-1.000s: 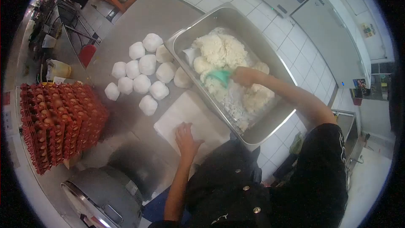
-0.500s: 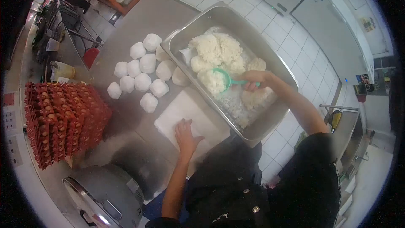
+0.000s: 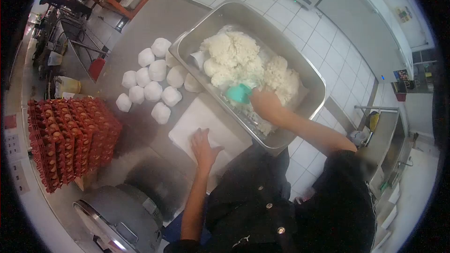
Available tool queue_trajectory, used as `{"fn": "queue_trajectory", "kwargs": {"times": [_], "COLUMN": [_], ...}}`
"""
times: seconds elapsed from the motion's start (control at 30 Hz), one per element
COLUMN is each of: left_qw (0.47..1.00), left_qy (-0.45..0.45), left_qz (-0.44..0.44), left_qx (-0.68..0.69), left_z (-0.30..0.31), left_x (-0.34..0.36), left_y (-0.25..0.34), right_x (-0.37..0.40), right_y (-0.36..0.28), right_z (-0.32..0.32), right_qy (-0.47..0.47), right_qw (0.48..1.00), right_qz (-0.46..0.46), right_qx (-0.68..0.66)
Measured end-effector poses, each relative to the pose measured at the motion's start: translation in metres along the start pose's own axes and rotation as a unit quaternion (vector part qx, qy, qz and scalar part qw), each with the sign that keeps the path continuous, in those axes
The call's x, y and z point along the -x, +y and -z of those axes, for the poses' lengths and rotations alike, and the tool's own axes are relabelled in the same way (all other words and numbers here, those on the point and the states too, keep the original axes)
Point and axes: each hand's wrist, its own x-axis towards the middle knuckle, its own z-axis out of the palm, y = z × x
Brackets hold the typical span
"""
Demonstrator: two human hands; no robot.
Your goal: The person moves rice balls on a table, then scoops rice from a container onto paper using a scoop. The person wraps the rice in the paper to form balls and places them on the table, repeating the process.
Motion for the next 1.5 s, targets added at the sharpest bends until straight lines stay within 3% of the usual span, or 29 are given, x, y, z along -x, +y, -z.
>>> {"fn": "queue_trajectory", "kwargs": {"times": [0.1, 0.2, 0.3, 0.33, 0.47, 0.57, 0.7, 0.77, 0.83, 0.87, 0.9, 0.93, 0.97, 1.03, 1.1, 1.17, 1.23, 1.3, 1.33, 1.43, 1.5], "left_qw": [1.0, 1.0, 1.0, 1.0, 1.0, 1.0, 1.0, 1.0, 1.0, 0.999, 0.999, 0.999, 0.999, 0.999, 1.0, 1.0, 0.999, 1.0, 0.999, 0.999, 0.999], "left_qy": [-0.005, -0.02, -0.018, -0.012, -0.004, 0.001, 0.005, 0.001, 0.021, 0.016, 0.01, 0.019, 0.024, 0.029, 0.022, -0.007, 0.029, 0.011, 0.045, 0.038, 0.042], "left_qz": [0.004, 0.019, 0.025, 0.018, 0.014, 0.018, 0.011, 0.005, -0.011, -0.004, 0.001, 0.001, -0.004, -0.006, -0.001, 0.016, -0.007, -0.012, -0.005, -0.015, -0.016], "left_qx": [0.005, 0.008, 0.0, -0.005, 0.008, 0.01, 0.011, 0.011, -0.018, -0.033, -0.042, -0.043, -0.039, -0.029, -0.021, -0.017, -0.037, -0.006, 0.001, -0.003, 0.006], "left_z": [-0.001, 0.002, 0.005, 0.003, -0.003, -0.003, -0.007, -0.009, -0.019, -0.016, -0.014, -0.016, -0.021, -0.018, -0.012, -0.008, -0.024, -0.019, -0.015, -0.014, -0.015], "left_x": [0.0, 0.0, 0.001, 0.002, 0.004, 0.005, 0.005, 0.003, 0.007, 0.005, 0.006, 0.009, 0.007, 0.009, 0.004, 0.009, 0.005, 0.006, 0.007, 0.008, 0.01], "left_y": [-0.001, 0.0, 0.005, 0.004, -0.004, -0.003, -0.006, -0.011, -0.017, -0.015, -0.013, -0.018, -0.019, -0.016, -0.012, -0.012, -0.027, -0.025, -0.019, -0.018, -0.022], "right_x": [0.0, -0.035, -0.055, -0.052, -0.051, -0.049, -0.023, -0.025, -0.02, -0.026, -0.034, -0.044, -0.055, -0.064, -0.071, -0.036, -0.026, -0.035, -0.032, -0.006, 0.014], "right_y": [0.008, 0.056, 0.068, 0.073, 0.071, 0.073, 0.046, 0.052, 0.045, 0.052, 0.059, 0.074, 0.094, 0.102, 0.102, 0.062, 0.063, 0.083, 0.088, 0.09, 0.065], "right_z": [-0.011, -0.04, -0.027, -0.02, 0.002, 0.001, 0.001, -0.026, -0.024, -0.034, -0.041, -0.053, -0.053, -0.03, -0.01, 0.03, 0.039, 0.023, 0.029, 0.036, 0.059], "right_qy": [0.013, 0.037, -0.127, -0.191, -0.33, -0.32, -0.067, 0.088, 0.025, 0.055, 0.016, 0.067, -0.038, -0.233, -0.391, -0.364, -0.335, -0.374, -0.396, -0.262, -0.356], "right_qw": [0.999, 0.992, 0.985, 0.944, 0.848, 0.847, 0.97, 0.976, 0.989, 0.985, 0.991, 0.977, 0.968, 0.922, 0.807, 0.849, 0.868, 0.814, 0.817, 0.833, 0.738], "right_qz": [0.009, 0.093, 0.039, 0.019, -0.101, -0.102, 0.068, 0.181, 0.115, 0.132, 0.104, 0.183, 0.197, 0.115, -0.071, -0.04, -0.003, -0.039, 0.029, 0.212, -0.072], "right_qx": [-0.03, -0.079, -0.11, -0.269, -0.403, -0.413, -0.222, -0.088, -0.093, -0.094, -0.08, -0.087, -0.149, -0.289, -0.438, -0.38, -0.366, -0.442, -0.418, -0.439, -0.569]}}
